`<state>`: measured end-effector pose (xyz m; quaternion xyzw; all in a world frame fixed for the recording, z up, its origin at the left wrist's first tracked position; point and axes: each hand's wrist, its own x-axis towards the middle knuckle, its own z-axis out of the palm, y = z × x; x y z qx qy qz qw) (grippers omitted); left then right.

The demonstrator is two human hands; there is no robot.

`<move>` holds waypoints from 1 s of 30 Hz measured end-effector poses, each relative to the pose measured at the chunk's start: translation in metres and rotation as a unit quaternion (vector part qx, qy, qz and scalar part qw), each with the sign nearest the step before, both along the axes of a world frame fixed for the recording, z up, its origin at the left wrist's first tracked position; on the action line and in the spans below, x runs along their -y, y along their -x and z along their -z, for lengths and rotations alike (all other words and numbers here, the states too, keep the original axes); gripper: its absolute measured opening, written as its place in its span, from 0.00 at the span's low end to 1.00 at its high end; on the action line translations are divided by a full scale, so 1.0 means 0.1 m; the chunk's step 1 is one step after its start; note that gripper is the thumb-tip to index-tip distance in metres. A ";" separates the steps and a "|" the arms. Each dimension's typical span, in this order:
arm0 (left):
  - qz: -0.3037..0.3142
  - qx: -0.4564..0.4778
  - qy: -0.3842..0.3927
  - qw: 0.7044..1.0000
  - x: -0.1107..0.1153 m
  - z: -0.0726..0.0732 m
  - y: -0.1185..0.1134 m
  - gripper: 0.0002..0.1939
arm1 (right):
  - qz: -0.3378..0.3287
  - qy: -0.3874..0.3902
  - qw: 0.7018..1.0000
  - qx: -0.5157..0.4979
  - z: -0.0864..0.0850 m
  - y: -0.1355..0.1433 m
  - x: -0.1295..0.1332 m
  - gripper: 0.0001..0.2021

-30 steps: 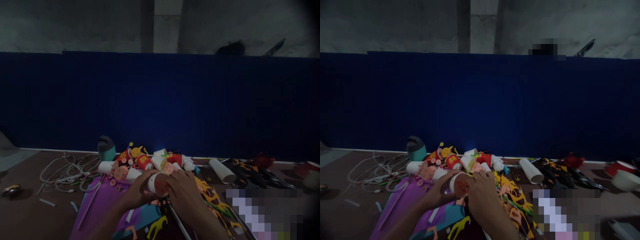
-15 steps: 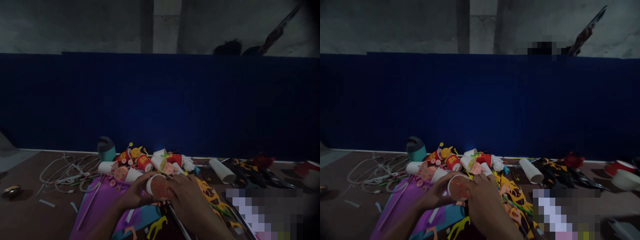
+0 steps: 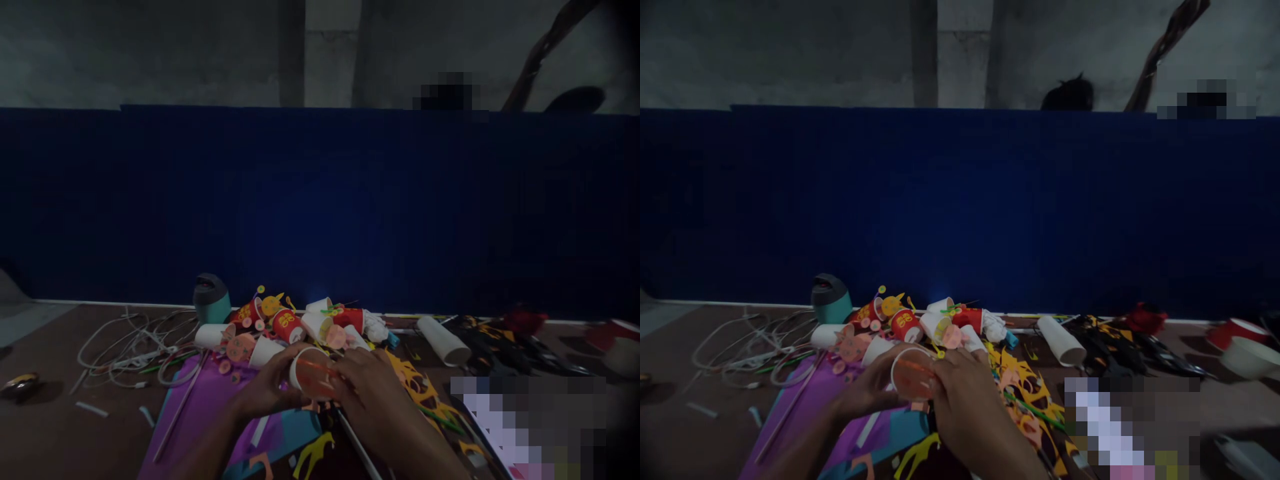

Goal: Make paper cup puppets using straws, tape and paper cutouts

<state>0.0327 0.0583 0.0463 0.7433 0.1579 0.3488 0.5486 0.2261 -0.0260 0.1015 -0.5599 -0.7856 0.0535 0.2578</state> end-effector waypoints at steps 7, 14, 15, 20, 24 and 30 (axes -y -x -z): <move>0.009 0.006 0.030 0.999 -0.02 0.04 0.01 0.31 | -0.039 0.009 0.998 -0.041 -0.02 -0.01 0.02 0.08; -0.005 -0.003 0.019 1.000 -0.02 0.02 0.01 0.31 | -0.024 0.014 0.999 -0.035 -0.04 0.02 0.02 0.10; -0.011 -0.009 0.011 1.000 -0.02 0.01 0.01 0.30 | -0.015 0.012 1.000 -0.023 -0.03 0.03 0.02 0.10; -0.036 -0.059 -0.038 0.997 0.05 -0.02 -0.06 0.28 | 0.003 0.017 0.999 0.029 0.02 0.07 -0.02 0.12; -0.084 -0.102 -0.097 0.987 0.10 -0.03 -0.10 0.33 | 0.012 0.041 0.998 0.055 0.03 0.09 -0.06 0.09; -0.103 -0.118 -0.152 0.976 0.11 -0.09 -0.13 0.32 | -0.006 0.014 0.999 -0.031 0.08 0.10 -0.10 0.08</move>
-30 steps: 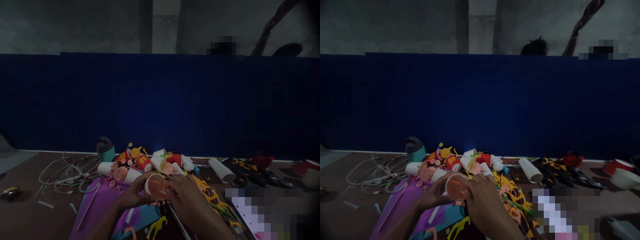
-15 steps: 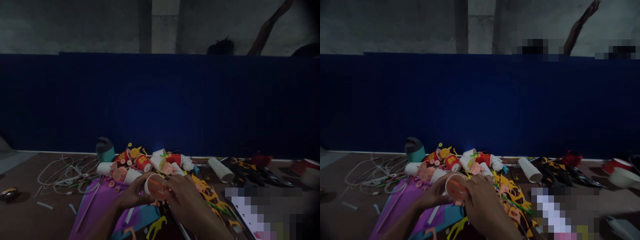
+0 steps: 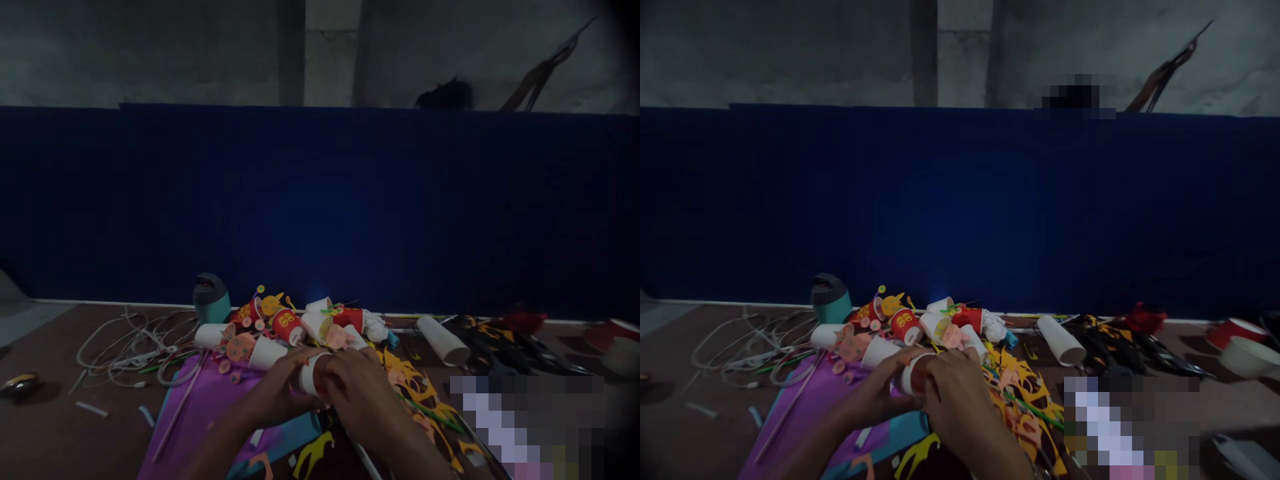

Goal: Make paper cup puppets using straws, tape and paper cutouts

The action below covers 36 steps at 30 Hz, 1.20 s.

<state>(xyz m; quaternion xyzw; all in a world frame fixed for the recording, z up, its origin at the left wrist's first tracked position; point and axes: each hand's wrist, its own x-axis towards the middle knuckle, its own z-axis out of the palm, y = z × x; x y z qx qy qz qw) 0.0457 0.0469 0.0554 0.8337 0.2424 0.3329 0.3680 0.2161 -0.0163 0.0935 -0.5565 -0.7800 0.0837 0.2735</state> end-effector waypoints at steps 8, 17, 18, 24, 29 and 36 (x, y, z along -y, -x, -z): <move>0.014 0.026 0.033 0.999 0.05 -0.01 -0.06 0.32 | 0.006 -0.058 0.997 -0.042 -0.01 0.02 -0.03 0.06; -0.077 0.138 0.042 0.987 -0.02 0.03 -0.03 0.24 | 0.078 -0.036 0.987 -0.140 -0.15 -0.33 -0.08 0.07; -0.078 0.143 0.046 0.986 -0.01 0.03 -0.03 0.25 | 0.071 -0.025 0.987 -0.139 -0.13 -0.31 -0.10 0.06; -0.076 0.142 0.100 0.982 0.03 0.03 -0.06 0.31 | 0.044 -0.111 0.980 -0.160 -0.01 -0.14 -0.18 0.02; -0.036 0.125 0.082 0.988 0.03 0.04 -0.07 0.27 | 0.000 -0.150 0.970 -0.191 -0.01 -0.09 -0.17 0.03; -0.009 0.070 0.097 0.993 0.05 0.06 -0.08 0.19 | -0.038 -0.111 0.973 -0.199 -0.03 0.00 -0.09 0.06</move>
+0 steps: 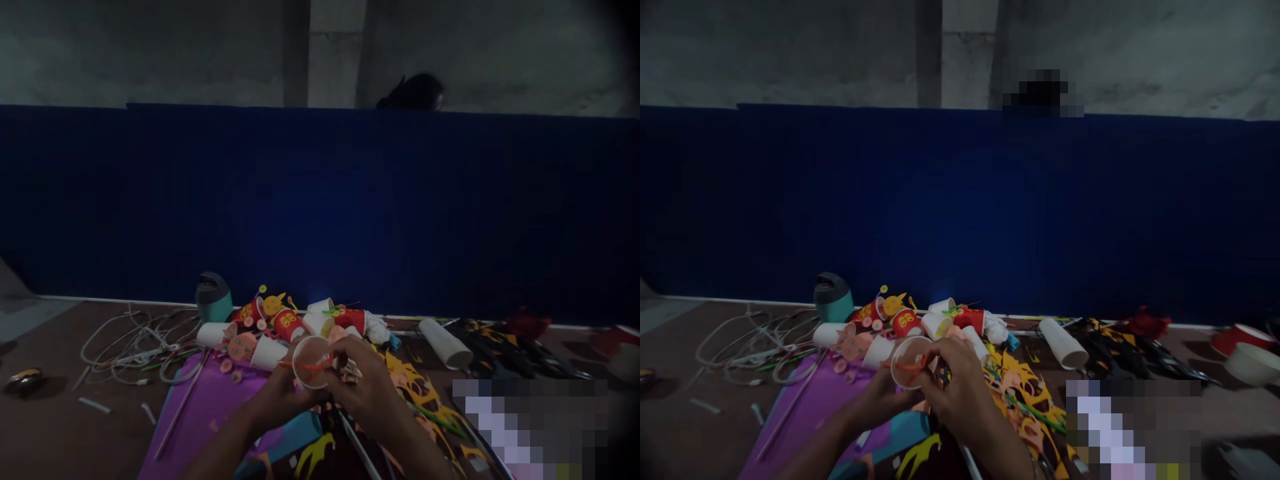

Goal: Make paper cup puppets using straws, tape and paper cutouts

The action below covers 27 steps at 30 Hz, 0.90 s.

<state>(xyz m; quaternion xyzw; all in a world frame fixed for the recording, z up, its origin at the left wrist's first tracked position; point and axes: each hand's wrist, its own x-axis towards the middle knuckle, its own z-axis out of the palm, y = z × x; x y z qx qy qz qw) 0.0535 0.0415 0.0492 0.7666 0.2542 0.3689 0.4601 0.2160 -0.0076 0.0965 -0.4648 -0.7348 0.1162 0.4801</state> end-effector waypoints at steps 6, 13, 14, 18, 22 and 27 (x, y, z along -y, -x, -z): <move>0.033 0.002 0.030 0.999 0.04 0.01 -0.03 0.18 | 0.026 0.031 0.999 -0.005 0.08 -0.01 -0.01 0.05; 0.042 0.011 0.034 0.998 0.01 0.01 -0.03 0.26 | -0.020 0.051 0.993 -0.103 0.07 -0.06 -0.05 0.08; 0.046 0.009 0.036 0.998 0.01 0.01 -0.02 0.26 | -0.036 0.073 0.989 -0.122 0.05 -0.07 -0.05 0.09; 0.055 0.020 0.033 0.998 -0.01 -0.01 -0.01 0.22 | -0.152 0.178 0.957 -0.174 -0.01 -0.11 -0.04 0.13; 0.046 0.007 0.007 0.999 -0.01 -0.01 0.00 0.22 | -0.120 0.142 0.978 -0.096 -0.04 -0.13 -0.04 0.07; 0.078 -0.026 0.002 0.997 0.00 0.01 0.03 0.22 | -0.106 0.111 0.986 -0.059 -0.09 -0.17 -0.03 0.09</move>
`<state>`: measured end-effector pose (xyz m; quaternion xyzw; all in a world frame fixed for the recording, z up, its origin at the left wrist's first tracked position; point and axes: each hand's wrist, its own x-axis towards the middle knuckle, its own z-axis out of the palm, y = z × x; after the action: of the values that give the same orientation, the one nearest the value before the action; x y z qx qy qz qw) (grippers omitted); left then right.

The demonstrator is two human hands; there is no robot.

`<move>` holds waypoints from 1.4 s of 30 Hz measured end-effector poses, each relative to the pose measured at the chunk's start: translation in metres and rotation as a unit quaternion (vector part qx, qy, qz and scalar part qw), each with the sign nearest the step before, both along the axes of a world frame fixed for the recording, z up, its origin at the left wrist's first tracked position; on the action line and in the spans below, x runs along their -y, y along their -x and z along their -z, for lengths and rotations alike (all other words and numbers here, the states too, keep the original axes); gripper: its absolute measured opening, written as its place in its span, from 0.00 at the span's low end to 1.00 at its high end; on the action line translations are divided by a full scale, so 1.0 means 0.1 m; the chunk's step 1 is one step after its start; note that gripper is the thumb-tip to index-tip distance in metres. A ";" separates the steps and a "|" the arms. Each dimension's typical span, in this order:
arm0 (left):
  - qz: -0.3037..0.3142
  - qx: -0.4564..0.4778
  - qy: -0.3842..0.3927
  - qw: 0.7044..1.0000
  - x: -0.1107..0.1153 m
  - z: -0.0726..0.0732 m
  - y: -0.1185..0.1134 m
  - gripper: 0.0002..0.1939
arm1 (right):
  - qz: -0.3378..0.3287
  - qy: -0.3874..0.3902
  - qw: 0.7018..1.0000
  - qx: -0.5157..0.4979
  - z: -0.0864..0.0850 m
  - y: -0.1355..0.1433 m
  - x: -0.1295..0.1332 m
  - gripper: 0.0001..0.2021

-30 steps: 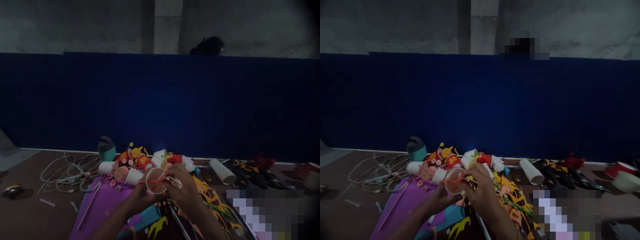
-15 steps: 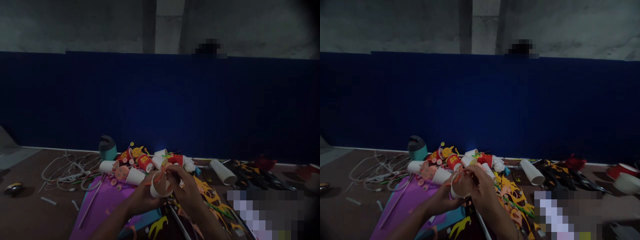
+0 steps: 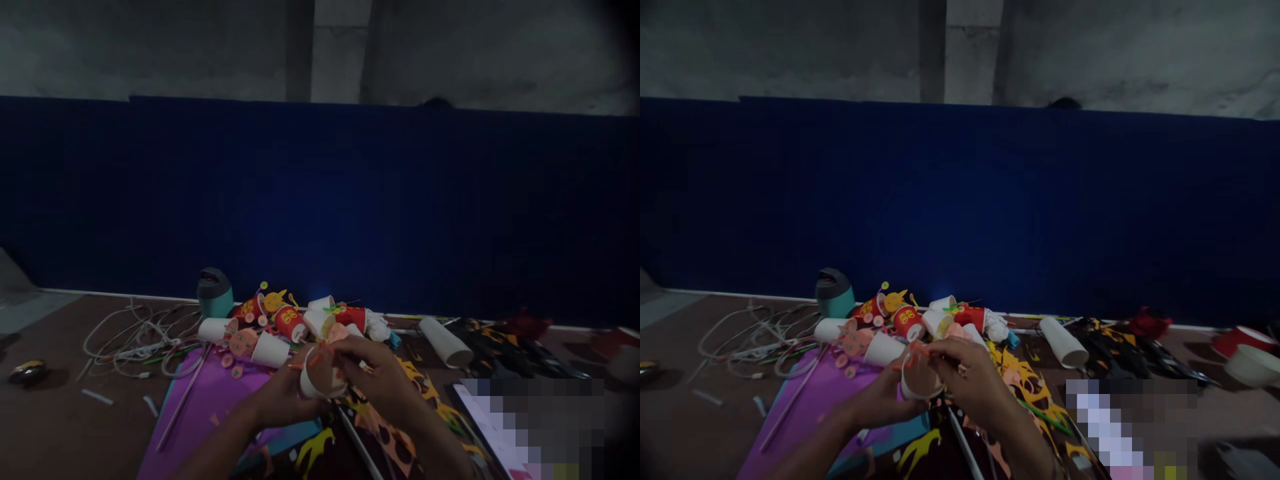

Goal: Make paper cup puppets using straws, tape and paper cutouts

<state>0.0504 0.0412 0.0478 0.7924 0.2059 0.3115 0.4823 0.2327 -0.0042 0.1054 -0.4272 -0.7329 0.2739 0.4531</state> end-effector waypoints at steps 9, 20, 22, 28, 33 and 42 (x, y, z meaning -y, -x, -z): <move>-0.009 0.001 0.009 1.000 0.01 0.01 0.00 0.25 | -0.050 0.097 0.992 -0.054 -0.02 -0.11 0.00 0.08; -0.010 0.003 0.122 0.993 0.01 0.05 0.00 0.24 | -0.054 0.162 0.980 -0.106 0.12 -0.09 -0.09 0.05; 0.005 0.015 0.148 0.989 0.01 0.05 -0.02 0.23 | -0.063 0.168 0.976 -0.125 0.13 -0.09 -0.09 0.09; 0.001 0.058 0.222 0.973 -0.02 0.17 -0.07 0.22 | -0.111 0.173 0.961 -0.187 0.15 -0.13 -0.11 0.22; -0.005 0.062 0.230 0.971 -0.02 0.12 -0.10 0.20 | -0.051 0.178 0.966 -0.180 0.17 -0.10 -0.16 0.09; -0.029 0.048 0.219 0.974 -0.02 0.10 -0.11 0.25 | 0.019 0.111 0.966 -0.235 0.19 -0.02 -0.20 0.07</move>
<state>0.0609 0.0433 0.0377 0.6453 0.2687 0.3107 0.6441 0.2351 0.0157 0.0861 -0.4126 -0.5626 0.4372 0.5675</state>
